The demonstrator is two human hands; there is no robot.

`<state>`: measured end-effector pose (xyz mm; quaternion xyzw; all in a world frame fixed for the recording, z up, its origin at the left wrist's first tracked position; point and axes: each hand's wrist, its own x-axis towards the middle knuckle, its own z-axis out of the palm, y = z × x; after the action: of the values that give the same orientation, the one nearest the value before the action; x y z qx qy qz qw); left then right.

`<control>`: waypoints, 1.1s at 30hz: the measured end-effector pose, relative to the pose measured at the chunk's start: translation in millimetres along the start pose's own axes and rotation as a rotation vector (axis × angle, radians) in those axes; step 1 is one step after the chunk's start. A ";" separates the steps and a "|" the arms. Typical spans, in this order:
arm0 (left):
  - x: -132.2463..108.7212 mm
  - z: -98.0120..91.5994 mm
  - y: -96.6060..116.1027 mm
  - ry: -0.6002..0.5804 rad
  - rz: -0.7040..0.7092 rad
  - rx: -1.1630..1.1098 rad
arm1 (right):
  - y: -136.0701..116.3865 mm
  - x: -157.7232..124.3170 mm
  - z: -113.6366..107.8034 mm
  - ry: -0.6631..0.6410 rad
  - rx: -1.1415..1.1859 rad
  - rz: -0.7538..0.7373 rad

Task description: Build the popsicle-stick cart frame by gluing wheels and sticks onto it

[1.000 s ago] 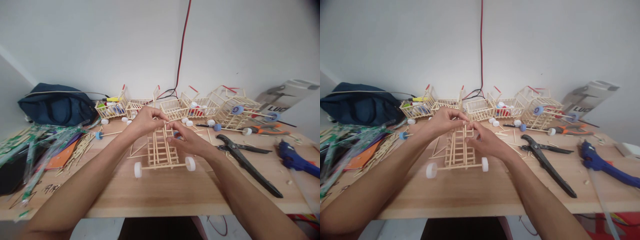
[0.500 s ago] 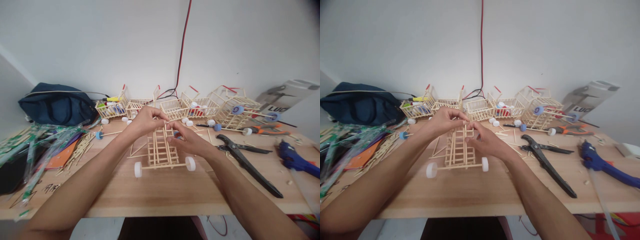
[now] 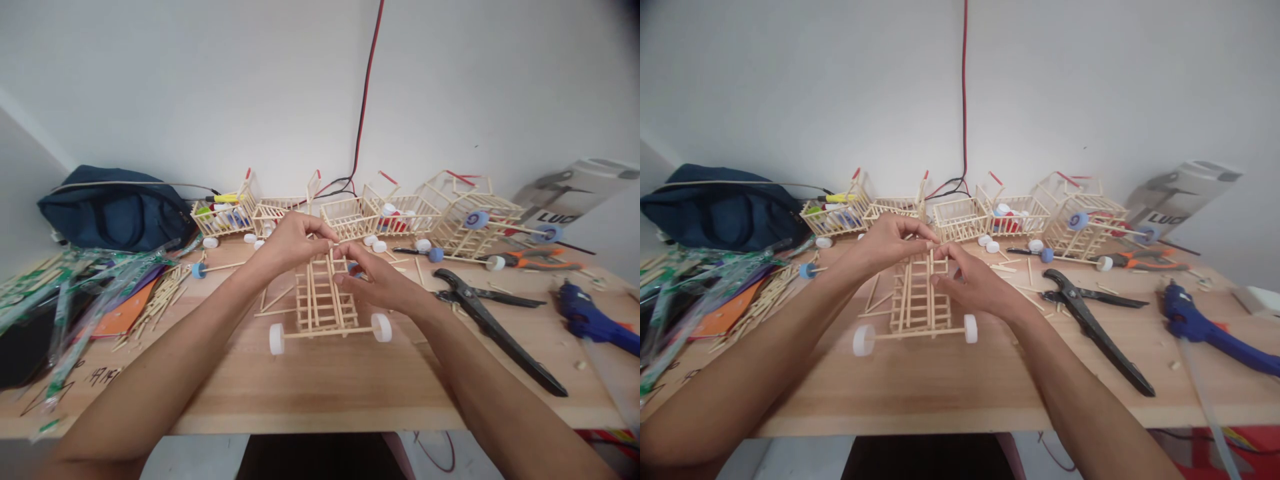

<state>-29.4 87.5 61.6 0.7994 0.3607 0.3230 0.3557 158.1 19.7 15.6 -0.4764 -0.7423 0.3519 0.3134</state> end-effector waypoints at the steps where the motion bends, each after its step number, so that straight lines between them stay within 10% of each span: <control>1: 0.3 0.1 -0.4 -0.002 0.000 0.000 | 0.3 0.1 0.1 0.000 0.001 0.003; 33: -0.1 -0.4 -0.2 -0.004 0.001 0.024 | 2.7 0.6 0.9 -0.005 -0.004 -0.008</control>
<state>-29.9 87.7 61.6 0.8045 0.3635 0.3173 0.3465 158.5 20.9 13.0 -0.4731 -0.7458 0.3502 0.3120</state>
